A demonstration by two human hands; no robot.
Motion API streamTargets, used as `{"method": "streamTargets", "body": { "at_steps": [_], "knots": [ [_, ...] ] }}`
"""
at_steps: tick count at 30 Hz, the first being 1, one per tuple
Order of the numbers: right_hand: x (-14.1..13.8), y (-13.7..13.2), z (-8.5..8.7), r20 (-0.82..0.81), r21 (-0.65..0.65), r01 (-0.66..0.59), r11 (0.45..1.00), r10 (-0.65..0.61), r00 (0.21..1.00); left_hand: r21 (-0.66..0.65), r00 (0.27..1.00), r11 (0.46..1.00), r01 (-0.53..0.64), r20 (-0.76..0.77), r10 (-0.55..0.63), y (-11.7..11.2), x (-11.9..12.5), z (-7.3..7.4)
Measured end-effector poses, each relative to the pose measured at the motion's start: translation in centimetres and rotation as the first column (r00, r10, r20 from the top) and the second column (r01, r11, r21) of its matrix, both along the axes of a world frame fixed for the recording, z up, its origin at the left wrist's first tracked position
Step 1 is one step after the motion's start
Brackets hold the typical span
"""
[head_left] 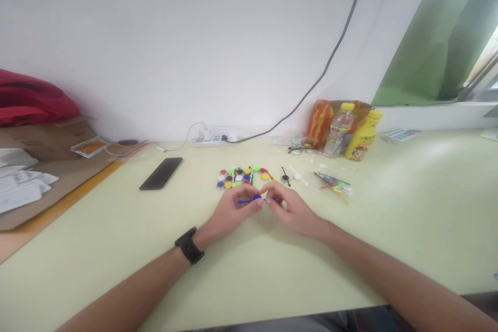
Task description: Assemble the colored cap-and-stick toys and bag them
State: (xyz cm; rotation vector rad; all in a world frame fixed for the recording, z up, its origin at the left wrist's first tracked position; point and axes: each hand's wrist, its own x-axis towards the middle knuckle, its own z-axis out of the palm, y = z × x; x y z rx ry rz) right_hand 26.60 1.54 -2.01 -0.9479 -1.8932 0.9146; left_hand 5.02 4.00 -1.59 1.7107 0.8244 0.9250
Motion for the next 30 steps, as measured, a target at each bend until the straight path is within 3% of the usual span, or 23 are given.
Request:
{"method": "streamTargets", "body": {
  "at_steps": [10,15,22,25,30],
  "knots": [
    [0.1,-0.1,0.2,0.071,0.1,0.081,0.992,-0.088,0.994,0.224,0.998,0.973,-0.061,-0.015,0.066,0.7,-0.4,-0.9],
    [0.1,-0.2,0.6,0.008,0.066,0.069,0.995,-0.07,0.998,0.302,0.991,0.946,-0.115,-0.033,0.131,0.7,-0.4,-0.7],
    [0.2,0.1,0.7,-0.037,0.041,0.064,0.997,-0.062,0.997,0.358,0.993,0.929,-0.096,-0.034,0.115,0.6,-0.4,-1.1],
    [0.2,0.4,0.5,-0.09,0.011,0.059,0.998,-0.058,0.994,0.354,0.996,0.932,-0.078,-0.023,0.092,0.3,-0.3,-0.8],
    [0.5,0.8,0.3,-0.162,-0.044,0.074,0.996,-0.08,0.984,0.204,0.997,0.978,0.047,0.051,-0.059,-0.4,0.0,0.0]
  ]
}}
